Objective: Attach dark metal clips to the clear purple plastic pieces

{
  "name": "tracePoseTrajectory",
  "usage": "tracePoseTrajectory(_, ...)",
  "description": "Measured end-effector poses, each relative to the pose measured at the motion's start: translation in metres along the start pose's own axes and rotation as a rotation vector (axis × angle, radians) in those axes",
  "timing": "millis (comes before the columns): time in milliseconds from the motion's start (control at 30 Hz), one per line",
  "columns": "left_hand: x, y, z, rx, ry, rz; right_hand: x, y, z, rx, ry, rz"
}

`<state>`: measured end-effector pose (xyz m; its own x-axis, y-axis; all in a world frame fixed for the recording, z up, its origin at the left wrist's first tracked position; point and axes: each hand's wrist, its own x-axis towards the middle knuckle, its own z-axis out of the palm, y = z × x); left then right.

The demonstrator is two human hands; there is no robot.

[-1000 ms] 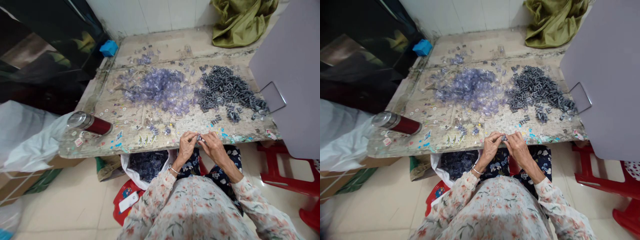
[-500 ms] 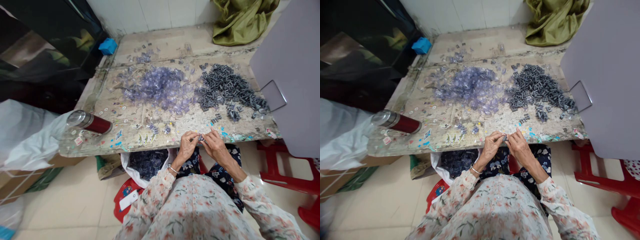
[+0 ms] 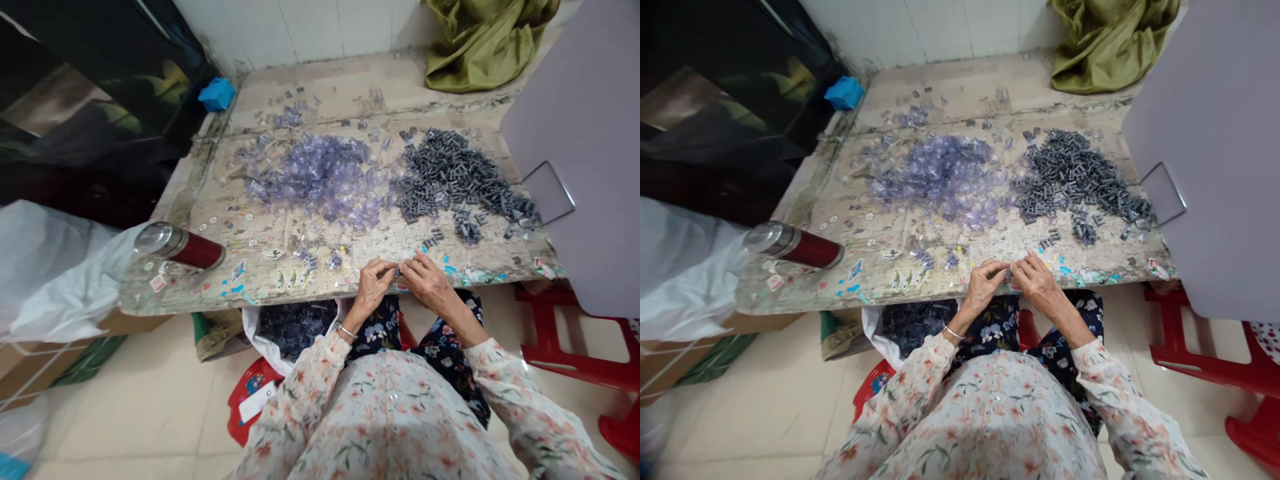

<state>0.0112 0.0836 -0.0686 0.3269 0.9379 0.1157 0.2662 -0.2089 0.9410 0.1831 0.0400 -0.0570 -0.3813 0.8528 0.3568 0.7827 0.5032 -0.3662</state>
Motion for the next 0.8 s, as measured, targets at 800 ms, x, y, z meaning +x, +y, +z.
tracePoseTrajectory(800, -0.021, 0.045, -0.009, -0.012, 0.149, 0.198, 0.003, -0.061, -0.016, 1.209, 0.442, 0.921)
